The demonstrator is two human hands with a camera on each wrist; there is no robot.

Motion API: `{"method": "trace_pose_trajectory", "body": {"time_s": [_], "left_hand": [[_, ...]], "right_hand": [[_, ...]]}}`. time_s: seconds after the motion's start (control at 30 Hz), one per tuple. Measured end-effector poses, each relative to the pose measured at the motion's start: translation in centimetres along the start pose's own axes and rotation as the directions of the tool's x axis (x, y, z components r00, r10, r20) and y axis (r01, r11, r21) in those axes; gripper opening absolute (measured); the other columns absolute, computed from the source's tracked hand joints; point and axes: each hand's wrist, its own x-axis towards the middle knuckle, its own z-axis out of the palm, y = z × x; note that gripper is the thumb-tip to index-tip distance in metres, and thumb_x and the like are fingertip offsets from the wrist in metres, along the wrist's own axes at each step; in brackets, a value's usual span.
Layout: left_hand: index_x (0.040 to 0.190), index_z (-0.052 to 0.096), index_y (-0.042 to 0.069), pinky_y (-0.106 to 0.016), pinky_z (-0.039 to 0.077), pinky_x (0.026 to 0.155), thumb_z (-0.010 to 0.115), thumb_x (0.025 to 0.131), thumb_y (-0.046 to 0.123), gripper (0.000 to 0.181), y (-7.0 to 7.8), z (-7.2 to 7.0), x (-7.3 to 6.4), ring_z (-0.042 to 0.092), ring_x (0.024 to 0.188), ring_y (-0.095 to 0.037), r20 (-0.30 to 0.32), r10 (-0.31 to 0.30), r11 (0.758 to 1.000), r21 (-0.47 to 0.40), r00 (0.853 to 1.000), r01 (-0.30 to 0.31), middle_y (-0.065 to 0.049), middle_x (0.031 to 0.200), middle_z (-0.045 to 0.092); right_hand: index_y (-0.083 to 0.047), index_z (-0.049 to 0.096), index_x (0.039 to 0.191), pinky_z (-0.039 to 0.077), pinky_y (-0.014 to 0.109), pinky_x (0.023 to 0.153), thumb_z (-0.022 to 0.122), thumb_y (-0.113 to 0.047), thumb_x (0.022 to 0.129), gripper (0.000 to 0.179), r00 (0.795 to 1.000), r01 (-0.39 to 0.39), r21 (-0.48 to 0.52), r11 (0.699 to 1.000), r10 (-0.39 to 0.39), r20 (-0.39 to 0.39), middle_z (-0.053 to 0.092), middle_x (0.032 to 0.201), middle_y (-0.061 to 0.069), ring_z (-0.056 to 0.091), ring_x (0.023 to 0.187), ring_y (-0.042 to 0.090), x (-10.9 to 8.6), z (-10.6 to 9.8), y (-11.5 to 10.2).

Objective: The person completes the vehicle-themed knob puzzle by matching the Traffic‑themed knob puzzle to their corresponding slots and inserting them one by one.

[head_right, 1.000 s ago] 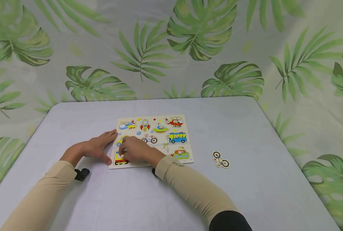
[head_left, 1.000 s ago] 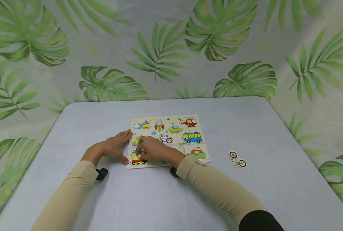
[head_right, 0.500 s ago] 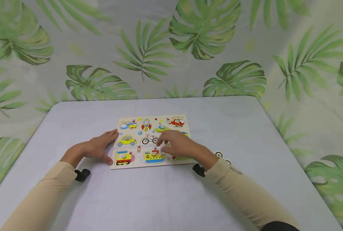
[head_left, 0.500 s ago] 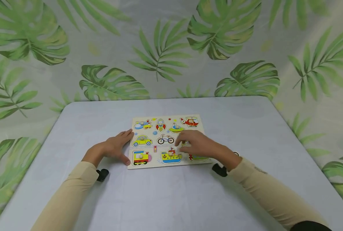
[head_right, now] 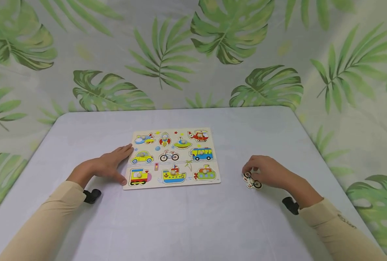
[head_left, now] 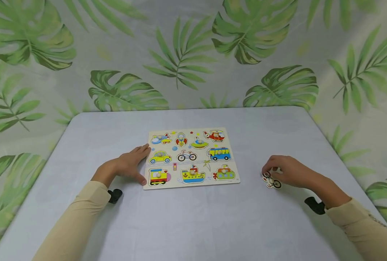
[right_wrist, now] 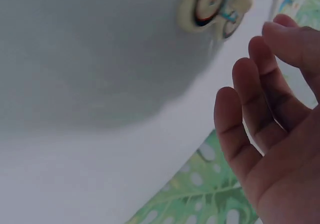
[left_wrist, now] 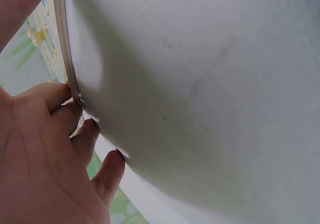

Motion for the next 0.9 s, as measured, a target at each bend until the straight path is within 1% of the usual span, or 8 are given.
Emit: {"method": "trace_pose_trajectory", "body": {"time_s": [0.17, 0.3, 0.4, 0.53, 0.6, 0.7, 0.8, 0.9], "left_hand": [[0.16, 0.011, 0.008, -0.07, 0.016, 0.119, 0.086, 0.068, 0.048, 0.125, 0.0, -0.1, -0.1, 0.004, 0.154, -0.044, 0.001, -0.006, 1.0, -0.004, 1.0, 0.006, -0.015, 0.169, 0.002], [0.16, 0.011, 0.007, -0.071, 0.017, 0.118, 0.087, 0.069, 0.047, 0.125, 0.1, -0.1, -0.2, 0.005, 0.154, -0.044, -0.001, -0.003, 1.0, -0.006, 1.0, 0.003, -0.016, 0.169, 0.003], [0.16, 0.011, 0.008, -0.069, 0.017, 0.119, 0.086, 0.069, 0.047, 0.125, 0.0, 0.0, 0.0, 0.004, 0.155, -0.043, 0.003, -0.003, 1.0, -0.005, 1.0, 0.003, -0.015, 0.169, 0.002], [0.16, 0.011, 0.007, -0.068, 0.017, 0.12, 0.086, 0.069, 0.048, 0.125, -0.1, 0.1, 0.1, 0.004, 0.155, -0.043, 0.0, 0.002, 1.0, 0.0, 1.0, -0.002, -0.015, 0.169, 0.003], [0.16, 0.011, 0.007, -0.069, 0.017, 0.119, 0.086, 0.069, 0.047, 0.125, -0.1, 0.1, 0.1, 0.005, 0.154, -0.044, -0.003, 0.004, 1.0, 0.001, 1.0, -0.004, -0.016, 0.169, 0.003], [0.16, 0.012, 0.007, -0.068, 0.018, 0.119, 0.086, 0.069, 0.047, 0.125, -0.2, 0.2, 0.2, 0.005, 0.154, -0.044, -0.005, 0.005, 1.0, 0.0, 1.0, -0.005, -0.016, 0.169, 0.003], [0.16, 0.011, 0.007, -0.068, 0.018, 0.119, 0.086, 0.069, 0.048, 0.124, -0.1, 0.2, 0.2, 0.005, 0.154, -0.044, -0.005, 0.012, 1.0, 0.006, 1.0, -0.012, -0.015, 0.169, 0.003], [0.16, 0.011, 0.007, -0.069, 0.018, 0.119, 0.085, 0.07, 0.048, 0.123, -0.1, 0.1, 0.1, 0.005, 0.154, -0.044, -0.005, 0.012, 1.0, 0.012, 1.0, -0.012, -0.016, 0.169, 0.003]], "right_hand": [[-0.025, 0.075, 0.1, 0.052, 0.026, 0.073, 0.068, 0.0, 0.086, 0.029, 0.999, 0.028, 0.034, 0.999, -0.03, 0.036, 0.067, 0.099, -0.009, 0.063, 0.09, 0.012, -0.8, 0.4, 1.1], [-0.026, 0.075, 0.095, 0.05, 0.023, 0.071, 0.072, -0.004, 0.084, 0.025, 0.998, 0.049, 0.073, 0.996, -0.053, 0.045, 0.064, 0.096, -0.009, 0.059, 0.087, 0.007, -0.7, 1.0, 1.6], [-0.024, 0.075, 0.093, 0.051, 0.021, 0.069, 0.075, -0.007, 0.083, 0.019, 0.998, 0.062, 0.074, 0.995, -0.063, 0.017, 0.065, 0.095, -0.009, 0.06, 0.085, 0.004, -0.6, 1.3, 1.8], [-0.021, 0.074, 0.093, 0.05, 0.021, 0.067, 0.076, -0.01, 0.084, 0.015, 0.998, 0.055, 0.045, 0.997, -0.053, -0.045, 0.065, 0.092, -0.01, 0.059, 0.081, 0.0, -0.3, 1.7, 1.9], [-0.021, 0.074, 0.092, 0.049, 0.021, 0.066, 0.077, -0.011, 0.084, 0.013, 0.997, 0.044, 0.028, 0.999, -0.042, -0.068, 0.064, 0.09, -0.011, 0.055, 0.078, -0.003, 0.1, 1.8, 1.8], [-0.021, 0.073, 0.09, 0.046, 0.02, 0.064, 0.077, -0.017, 0.085, 0.008, 0.997, 0.029, 0.011, 1.0, -0.028, -0.078, 0.062, 0.087, -0.012, 0.05, 0.074, -0.005, 0.5, 2.1, 1.7], [-0.023, 0.072, 0.09, 0.045, 0.021, 0.064, 0.079, -0.022, 0.084, 0.009, 0.997, 0.017, 0.011, 1.0, -0.016, -0.081, 0.062, 0.089, -0.011, 0.049, 0.074, -0.003, 0.5, 2.1, 1.8], [-0.024, 0.072, 0.092, 0.047, 0.024, 0.069, 0.081, -0.017, 0.081, 0.016, 0.994, 0.045, 0.007, 0.999, -0.044, -0.103, 0.063, 0.097, -0.008, 0.054, 0.082, 0.005, 0.3, 2.1, 1.9]]}}
